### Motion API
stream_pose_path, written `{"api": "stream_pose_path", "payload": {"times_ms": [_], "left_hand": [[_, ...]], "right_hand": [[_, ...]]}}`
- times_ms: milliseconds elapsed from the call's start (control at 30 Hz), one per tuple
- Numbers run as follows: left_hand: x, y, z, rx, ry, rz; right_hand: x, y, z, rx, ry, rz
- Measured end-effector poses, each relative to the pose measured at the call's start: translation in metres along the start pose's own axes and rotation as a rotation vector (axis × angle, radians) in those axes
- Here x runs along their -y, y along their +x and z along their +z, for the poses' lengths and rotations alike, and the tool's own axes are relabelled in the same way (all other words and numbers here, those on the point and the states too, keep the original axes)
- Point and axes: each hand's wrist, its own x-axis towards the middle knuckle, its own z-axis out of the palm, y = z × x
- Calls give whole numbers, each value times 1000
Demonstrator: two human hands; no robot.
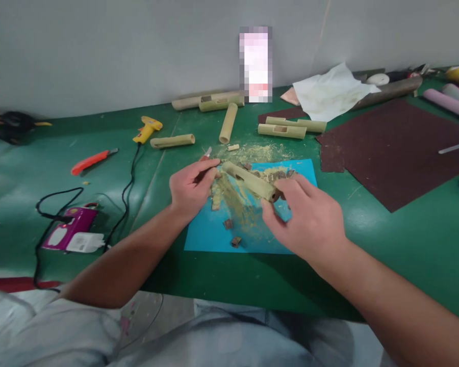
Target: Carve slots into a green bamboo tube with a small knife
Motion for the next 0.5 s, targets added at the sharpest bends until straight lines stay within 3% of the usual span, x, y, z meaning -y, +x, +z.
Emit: {"api": "stream_pose_path", "payload": {"times_ms": [133, 267, 500], "left_hand": [[-1, -1, -1, -6, 0, 15], [-4, -2, -3, -67, 44, 57], [-4, -1, -1, -48, -8, 98]], "right_hand": [[-4, 6, -5, -155, 164, 24], [-6, 7, -5, -210, 306, 55], [-18, -5, -3, -363, 481, 103]]}}
